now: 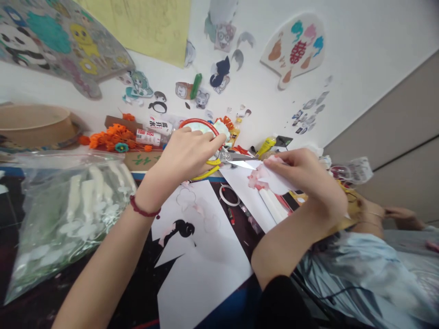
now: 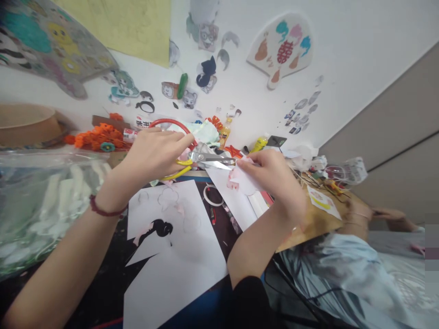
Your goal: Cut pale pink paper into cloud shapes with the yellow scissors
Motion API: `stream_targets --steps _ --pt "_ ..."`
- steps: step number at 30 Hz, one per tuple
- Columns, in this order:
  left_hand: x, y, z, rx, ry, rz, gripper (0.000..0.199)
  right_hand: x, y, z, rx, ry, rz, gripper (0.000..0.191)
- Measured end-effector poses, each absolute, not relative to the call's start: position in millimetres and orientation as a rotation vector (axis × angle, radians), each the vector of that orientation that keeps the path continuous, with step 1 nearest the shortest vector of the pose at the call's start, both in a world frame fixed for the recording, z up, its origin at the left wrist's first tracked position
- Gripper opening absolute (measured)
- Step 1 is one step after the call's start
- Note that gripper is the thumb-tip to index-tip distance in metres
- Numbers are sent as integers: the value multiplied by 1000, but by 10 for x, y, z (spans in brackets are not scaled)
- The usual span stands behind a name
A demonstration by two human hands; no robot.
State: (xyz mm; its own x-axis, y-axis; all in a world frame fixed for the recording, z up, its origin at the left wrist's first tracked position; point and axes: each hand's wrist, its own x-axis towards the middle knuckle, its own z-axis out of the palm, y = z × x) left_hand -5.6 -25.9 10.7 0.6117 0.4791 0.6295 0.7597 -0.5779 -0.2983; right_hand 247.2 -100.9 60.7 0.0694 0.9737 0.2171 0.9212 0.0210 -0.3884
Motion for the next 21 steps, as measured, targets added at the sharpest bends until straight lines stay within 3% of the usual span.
stream_targets --steps 16,21 --pt "91 -293 59 -2356 -1093 -670 34 2402 -955 594 -1914 -1890 218 34" --pt "74 -303 64 -2344 -1166 -642 24 2377 -974 591 -1824 -1930 244 36"
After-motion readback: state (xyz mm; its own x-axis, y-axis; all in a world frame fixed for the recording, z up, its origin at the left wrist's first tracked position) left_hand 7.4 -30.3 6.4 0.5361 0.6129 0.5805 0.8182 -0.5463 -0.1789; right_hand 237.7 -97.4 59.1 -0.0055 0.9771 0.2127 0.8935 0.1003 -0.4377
